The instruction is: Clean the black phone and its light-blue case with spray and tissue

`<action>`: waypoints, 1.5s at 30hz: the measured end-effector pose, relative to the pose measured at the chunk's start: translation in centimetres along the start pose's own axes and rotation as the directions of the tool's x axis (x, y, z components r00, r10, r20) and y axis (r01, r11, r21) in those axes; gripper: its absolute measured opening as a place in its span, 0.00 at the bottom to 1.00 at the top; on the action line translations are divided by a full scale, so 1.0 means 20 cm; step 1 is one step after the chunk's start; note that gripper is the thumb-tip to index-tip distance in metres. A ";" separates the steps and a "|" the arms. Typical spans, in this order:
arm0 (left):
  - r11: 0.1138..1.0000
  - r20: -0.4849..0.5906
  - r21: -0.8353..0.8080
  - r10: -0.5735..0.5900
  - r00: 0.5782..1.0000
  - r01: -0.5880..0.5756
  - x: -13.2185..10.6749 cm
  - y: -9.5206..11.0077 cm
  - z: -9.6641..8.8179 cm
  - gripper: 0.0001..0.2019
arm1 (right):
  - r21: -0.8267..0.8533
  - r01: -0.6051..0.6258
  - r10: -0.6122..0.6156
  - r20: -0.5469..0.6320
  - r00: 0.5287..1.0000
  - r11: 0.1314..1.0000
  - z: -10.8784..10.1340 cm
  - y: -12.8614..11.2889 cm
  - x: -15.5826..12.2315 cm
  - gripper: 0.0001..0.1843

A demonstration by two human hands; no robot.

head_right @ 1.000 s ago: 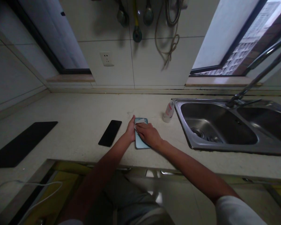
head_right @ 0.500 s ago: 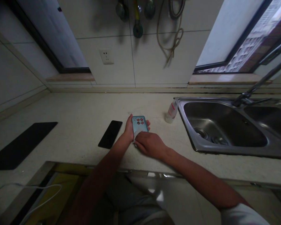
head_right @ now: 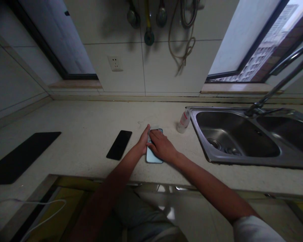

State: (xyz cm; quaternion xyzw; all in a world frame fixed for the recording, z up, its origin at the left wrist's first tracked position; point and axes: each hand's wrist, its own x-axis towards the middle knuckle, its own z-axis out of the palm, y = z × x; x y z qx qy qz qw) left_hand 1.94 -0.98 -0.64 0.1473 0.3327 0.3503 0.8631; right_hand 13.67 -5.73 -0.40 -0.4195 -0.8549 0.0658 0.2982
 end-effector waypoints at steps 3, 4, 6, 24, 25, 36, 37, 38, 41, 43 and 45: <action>0.999 -0.019 -0.026 -0.019 1.000 0.018 0.00 0.01 0.01 0.25 | 0.008 0.002 -0.002 -0.006 1.000 1.000 -0.01 0.00 0.00 0.18; 0.999 -0.019 -0.038 -0.015 1.000 0.014 0.00 0.01 0.01 0.25 | 0.000 0.015 -0.015 0.008 1.000 1.000 -0.02 0.00 0.00 0.17; 0.998 -0.016 -0.059 0.004 1.000 -0.005 0.01 0.03 -0.01 0.27 | -0.025 0.066 -0.065 0.062 0.996 0.997 -0.03 -0.03 -0.01 0.14; 0.995 0.016 -0.099 0.033 0.999 -0.031 0.00 0.11 -0.09 0.36 | -0.050 0.325 -0.300 0.276 0.913 0.944 -0.21 -0.10 -0.21 0.13; 0.996 0.018 -0.087 0.032 0.999 -0.030 0.01 0.12 -0.09 0.36 | -0.063 0.330 -0.302 0.272 0.914 0.942 -0.21 -0.09 -0.22 0.13; 0.997 0.010 -0.079 -0.008 1.000 0.008 -0.01 0.12 -0.07 0.33 | -0.161 0.300 -0.236 0.330 0.914 0.940 -0.09 -0.12 -0.09 0.17; 0.997 0.010 -0.071 -0.008 1.000 0.009 -0.01 0.12 -0.07 0.33 | -0.165 0.305 -0.234 0.346 0.909 0.938 -0.08 -0.12 -0.08 0.14; 0.998 0.009 -0.060 -0.004 1.000 0.005 -0.01 0.12 -0.07 0.33 | -0.171 0.310 -0.232 0.363 0.902 0.935 -0.08 -0.11 -0.08 0.12; 1.000 0.013 -0.027 0.003 1.000 -0.003 0.01 0.13 -0.09 0.33 | -0.197 0.312 -0.215 0.396 0.893 0.929 -0.12 -0.08 -0.09 0.09; 1.000 0.020 -0.015 -0.001 1.000 0.002 0.02 0.13 -0.09 0.33 | -0.224 0.311 -0.205 0.398 0.894 0.924 -0.16 -0.05 -0.10 0.08; 1.000 0.018 -0.022 0.000 1.000 0.000 0.02 0.13 -0.09 0.33 | -0.267 0.304 -0.191 0.378 0.906 0.915 -0.19 -0.03 -0.12 0.07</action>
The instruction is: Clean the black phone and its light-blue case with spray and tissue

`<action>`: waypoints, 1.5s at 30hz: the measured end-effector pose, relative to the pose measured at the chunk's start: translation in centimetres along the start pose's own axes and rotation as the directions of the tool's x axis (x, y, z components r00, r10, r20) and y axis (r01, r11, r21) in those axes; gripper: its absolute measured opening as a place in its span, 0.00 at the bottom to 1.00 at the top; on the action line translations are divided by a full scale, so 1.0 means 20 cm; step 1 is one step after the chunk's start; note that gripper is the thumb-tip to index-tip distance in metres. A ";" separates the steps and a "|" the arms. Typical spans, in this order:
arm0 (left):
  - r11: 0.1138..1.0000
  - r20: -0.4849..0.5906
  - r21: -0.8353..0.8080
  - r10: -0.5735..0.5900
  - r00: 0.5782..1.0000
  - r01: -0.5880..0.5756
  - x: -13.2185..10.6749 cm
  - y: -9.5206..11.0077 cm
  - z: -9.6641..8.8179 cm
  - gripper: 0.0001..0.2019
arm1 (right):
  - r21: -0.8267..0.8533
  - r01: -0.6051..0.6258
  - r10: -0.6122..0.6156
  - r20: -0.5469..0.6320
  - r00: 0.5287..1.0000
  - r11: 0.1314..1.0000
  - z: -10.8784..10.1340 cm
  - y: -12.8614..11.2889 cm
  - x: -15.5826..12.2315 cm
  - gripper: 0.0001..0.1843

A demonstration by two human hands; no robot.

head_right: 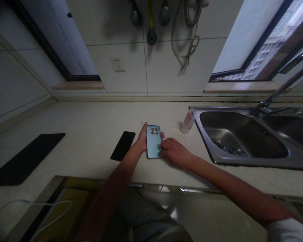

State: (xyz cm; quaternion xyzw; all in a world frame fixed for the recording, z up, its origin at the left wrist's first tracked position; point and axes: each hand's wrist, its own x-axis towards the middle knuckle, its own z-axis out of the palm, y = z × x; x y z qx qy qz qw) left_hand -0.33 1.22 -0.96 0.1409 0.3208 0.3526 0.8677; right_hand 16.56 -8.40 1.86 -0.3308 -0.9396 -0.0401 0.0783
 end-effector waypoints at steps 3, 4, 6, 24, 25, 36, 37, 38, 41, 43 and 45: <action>1.000 -0.004 -0.017 -0.008 1.000 0.008 -0.01 0.00 0.02 0.33 | -0.027 -0.054 0.053 -0.031 0.998 0.998 -0.01 0.01 0.00 0.06; 1.000 -0.002 -0.018 -0.019 1.000 0.019 -0.01 0.00 0.03 0.33 | -0.022 -0.074 0.073 -0.034 0.997 0.997 0.00 0.02 0.02 0.07; 0.999 0.001 -0.015 -0.032 0.999 0.032 -0.02 -0.01 0.04 0.31 | -0.016 -0.117 0.116 -0.034 0.993 0.993 0.01 0.03 0.06 0.08; 0.998 -0.080 0.065 0.014 0.997 -0.009 -0.04 -0.03 0.07 0.23 | 0.212 -0.351 0.403 -0.306 0.862 0.912 0.10 0.18 0.32 0.14; 0.998 -0.098 0.066 0.026 0.995 -0.020 -0.04 -0.02 0.07 0.23 | 0.239 -0.344 0.407 -0.307 0.860 0.908 0.10 0.17 0.35 0.15; 1.000 -0.118 0.010 0.014 0.993 -0.013 -0.01 -0.01 0.02 0.24 | 0.514 -0.148 0.354 -0.331 0.875 0.845 0.10 0.09 0.31 0.14; 1.000 -0.114 0.010 0.012 0.993 -0.011 -0.01 -0.01 0.02 0.24 | 0.529 -0.138 0.352 -0.330 0.876 0.837 0.10 0.08 0.31 0.13; 1.000 -0.110 0.011 0.011 0.994 -0.010 -0.01 -0.01 0.02 0.24 | 0.547 -0.132 0.357 -0.328 0.874 0.826 0.10 0.07 0.30 0.12; 0.999 -0.099 0.017 0.030 0.995 -0.028 -0.01 -0.01 0.02 0.25 | 0.651 -0.095 0.350 -0.275 0.895 0.753 0.08 0.04 0.29 0.08; 0.999 -0.094 0.026 0.042 0.995 -0.039 -0.02 0.00 0.02 0.29 | 0.735 -0.039 0.255 -0.184 0.949 0.677 0.07 0.01 0.28 0.07; 0.999 -0.076 0.045 0.031 0.997 -0.027 -0.03 0.00 0.02 0.33 | 0.787 0.012 0.098 -0.092 0.991 0.617 0.04 -0.02 0.26 0.08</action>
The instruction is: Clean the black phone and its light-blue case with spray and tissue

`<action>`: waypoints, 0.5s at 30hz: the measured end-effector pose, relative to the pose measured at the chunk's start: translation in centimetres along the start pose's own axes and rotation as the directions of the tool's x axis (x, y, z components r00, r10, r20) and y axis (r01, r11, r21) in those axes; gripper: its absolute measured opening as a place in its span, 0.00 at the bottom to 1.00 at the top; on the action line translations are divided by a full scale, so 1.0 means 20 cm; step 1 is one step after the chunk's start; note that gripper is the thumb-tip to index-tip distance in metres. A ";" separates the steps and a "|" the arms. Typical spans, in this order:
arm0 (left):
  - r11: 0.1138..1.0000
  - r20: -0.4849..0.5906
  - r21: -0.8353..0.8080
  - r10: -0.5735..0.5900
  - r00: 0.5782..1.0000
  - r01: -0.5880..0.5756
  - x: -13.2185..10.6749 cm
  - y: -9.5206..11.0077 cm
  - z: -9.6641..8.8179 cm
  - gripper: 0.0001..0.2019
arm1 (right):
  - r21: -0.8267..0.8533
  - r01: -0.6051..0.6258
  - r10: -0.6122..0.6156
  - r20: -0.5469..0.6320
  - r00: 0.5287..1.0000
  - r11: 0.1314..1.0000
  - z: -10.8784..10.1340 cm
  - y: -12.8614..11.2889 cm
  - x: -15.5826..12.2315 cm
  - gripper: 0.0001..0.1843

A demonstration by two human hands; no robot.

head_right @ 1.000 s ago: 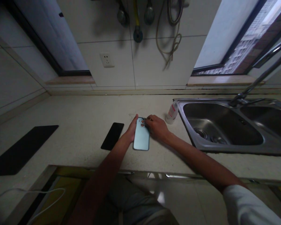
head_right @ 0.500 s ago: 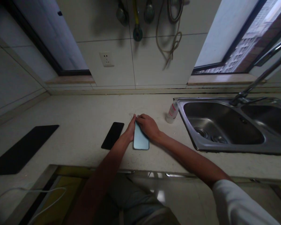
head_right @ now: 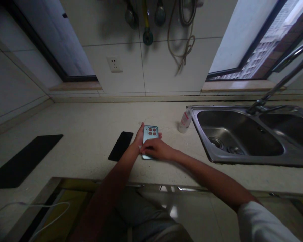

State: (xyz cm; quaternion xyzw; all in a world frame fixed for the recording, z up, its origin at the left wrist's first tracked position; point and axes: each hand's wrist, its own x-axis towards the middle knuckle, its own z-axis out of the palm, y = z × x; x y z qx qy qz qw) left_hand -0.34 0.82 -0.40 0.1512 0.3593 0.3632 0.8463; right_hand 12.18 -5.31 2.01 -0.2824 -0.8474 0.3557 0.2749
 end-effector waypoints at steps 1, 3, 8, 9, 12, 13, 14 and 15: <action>1.000 0.015 0.012 -0.008 1.000 0.008 -0.01 0.00 0.00 0.35 | 0.014 0.018 -0.019 0.077 0.997 1.000 0.00 -0.02 -0.01 0.08; 1.000 0.046 0.023 -0.012 0.999 0.011 -0.02 0.00 0.00 0.37 | -0.008 0.040 -0.038 0.180 0.983 0.999 -0.01 -0.06 -0.02 0.08; 1.000 0.043 0.015 -0.015 0.999 0.014 -0.03 0.00 0.00 0.38 | -0.215 -0.021 0.074 0.243 0.967 0.976 -0.05 -0.10 -0.05 0.06; 1.000 0.038 0.014 -0.022 0.999 0.021 -0.03 0.01 0.00 0.38 | -0.264 -0.041 0.107 0.241 0.965 0.964 -0.06 -0.10 -0.05 0.07; 0.999 0.027 -0.015 -0.042 0.999 0.043 -0.03 0.01 0.00 0.37 | -0.343 -0.043 0.146 0.280 0.949 0.938 -0.10 -0.11 -0.06 0.11; 0.998 0.026 -0.030 -0.048 0.999 0.048 -0.03 0.02 0.00 0.36 | -0.360 -0.027 0.141 0.295 0.945 0.933 -0.11 -0.11 -0.06 0.11; 0.998 0.026 -0.041 -0.051 0.998 0.052 -0.02 0.02 0.00 0.36 | -0.379 -0.006 0.132 0.308 0.942 0.925 -0.13 -0.11 -0.06 0.11; 0.997 0.028 -0.047 -0.054 0.998 0.055 -0.02 0.02 0.00 0.35 | -0.404 0.017 0.123 0.318 0.940 0.915 -0.15 -0.11 -0.06 0.10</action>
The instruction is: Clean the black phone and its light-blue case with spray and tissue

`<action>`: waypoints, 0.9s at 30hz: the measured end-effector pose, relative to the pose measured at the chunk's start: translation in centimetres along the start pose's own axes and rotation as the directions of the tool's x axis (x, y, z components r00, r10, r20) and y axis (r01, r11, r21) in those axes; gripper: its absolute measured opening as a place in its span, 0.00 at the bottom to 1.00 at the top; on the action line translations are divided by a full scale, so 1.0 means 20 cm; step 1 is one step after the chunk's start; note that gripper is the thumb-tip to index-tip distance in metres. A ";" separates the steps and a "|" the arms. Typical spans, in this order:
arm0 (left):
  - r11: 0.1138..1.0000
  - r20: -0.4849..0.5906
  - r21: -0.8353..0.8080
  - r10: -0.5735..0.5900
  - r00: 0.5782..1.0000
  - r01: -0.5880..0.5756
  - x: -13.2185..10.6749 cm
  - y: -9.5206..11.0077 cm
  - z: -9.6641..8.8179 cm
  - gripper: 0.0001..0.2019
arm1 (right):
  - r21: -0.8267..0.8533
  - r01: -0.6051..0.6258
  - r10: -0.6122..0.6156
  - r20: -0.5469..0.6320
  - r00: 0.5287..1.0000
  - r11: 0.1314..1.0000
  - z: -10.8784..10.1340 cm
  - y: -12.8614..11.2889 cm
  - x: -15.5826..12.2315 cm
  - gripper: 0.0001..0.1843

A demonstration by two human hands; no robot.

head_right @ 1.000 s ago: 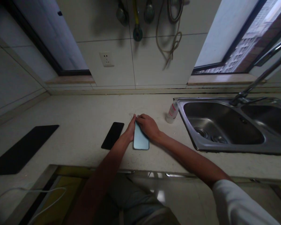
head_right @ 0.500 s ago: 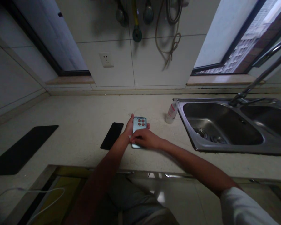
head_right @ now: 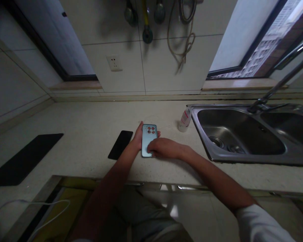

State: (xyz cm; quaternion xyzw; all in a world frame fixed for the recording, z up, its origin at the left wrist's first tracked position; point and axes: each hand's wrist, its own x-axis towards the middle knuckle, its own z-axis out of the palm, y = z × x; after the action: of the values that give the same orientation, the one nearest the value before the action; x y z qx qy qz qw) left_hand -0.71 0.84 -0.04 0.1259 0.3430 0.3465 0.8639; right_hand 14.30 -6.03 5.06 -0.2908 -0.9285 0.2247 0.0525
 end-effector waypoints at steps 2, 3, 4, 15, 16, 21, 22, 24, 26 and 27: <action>1.000 0.022 0.009 -0.008 1.000 0.008 0.01 0.00 -0.01 0.35 | -0.079 0.006 -0.006 0.005 1.000 0.997 -0.02 0.02 -0.01 0.10; 1.000 0.040 0.019 -0.011 0.999 0.010 0.02 0.00 -0.02 0.34 | -0.113 -0.001 0.002 0.008 1.000 0.994 -0.03 0.03 -0.01 0.10; 1.000 0.058 0.029 -0.014 0.998 0.012 0.03 0.00 -0.02 0.34 | -0.143 -0.017 0.018 0.008 1.000 0.990 -0.03 0.04 -0.02 0.10; 0.999 0.116 0.039 -0.025 0.993 0.021 0.01 -0.02 0.01 0.30 | -0.363 -0.236 0.178 -0.187 0.966 0.901 -0.02 0.10 -0.02 0.07; 0.999 0.127 0.039 -0.043 0.991 0.038 0.00 -0.02 0.02 0.29 | -0.383 -0.296 0.207 -0.256 0.944 0.875 -0.02 0.12 -0.01 0.08; 0.991 0.149 0.075 -0.124 0.981 0.114 -0.03 -0.05 0.03 0.27 | -0.311 -0.518 0.344 -0.470 0.813 0.797 -0.01 0.17 0.04 0.11; 0.991 0.143 0.076 -0.121 0.982 0.111 -0.03 -0.05 0.03 0.28 | -0.291 -0.526 0.347 -0.491 0.799 0.799 0.00 0.17 0.05 0.11; 0.992 0.135 0.077 -0.107 0.985 0.097 -0.03 -0.06 0.03 0.28 | -0.262 -0.530 0.330 -0.544 0.772 0.807 0.02 0.18 0.06 0.11; 0.992 0.127 0.086 -0.099 0.987 0.089 -0.02 -0.06 0.03 0.27 | -0.230 -0.516 0.293 -0.606 0.740 0.825 0.04 0.18 0.08 0.12; 0.992 0.118 0.092 -0.098 0.988 0.087 -0.02 -0.06 0.03 0.28 | -0.213 -0.495 0.269 -0.629 0.729 0.842 0.06 0.17 0.09 0.12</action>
State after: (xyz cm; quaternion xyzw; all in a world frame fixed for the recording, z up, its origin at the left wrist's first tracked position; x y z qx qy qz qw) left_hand 0.10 -0.23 -0.04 0.1683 0.3096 0.2823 0.8923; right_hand 14.33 -2.96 2.42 -0.5373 -0.8109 -0.0456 0.2273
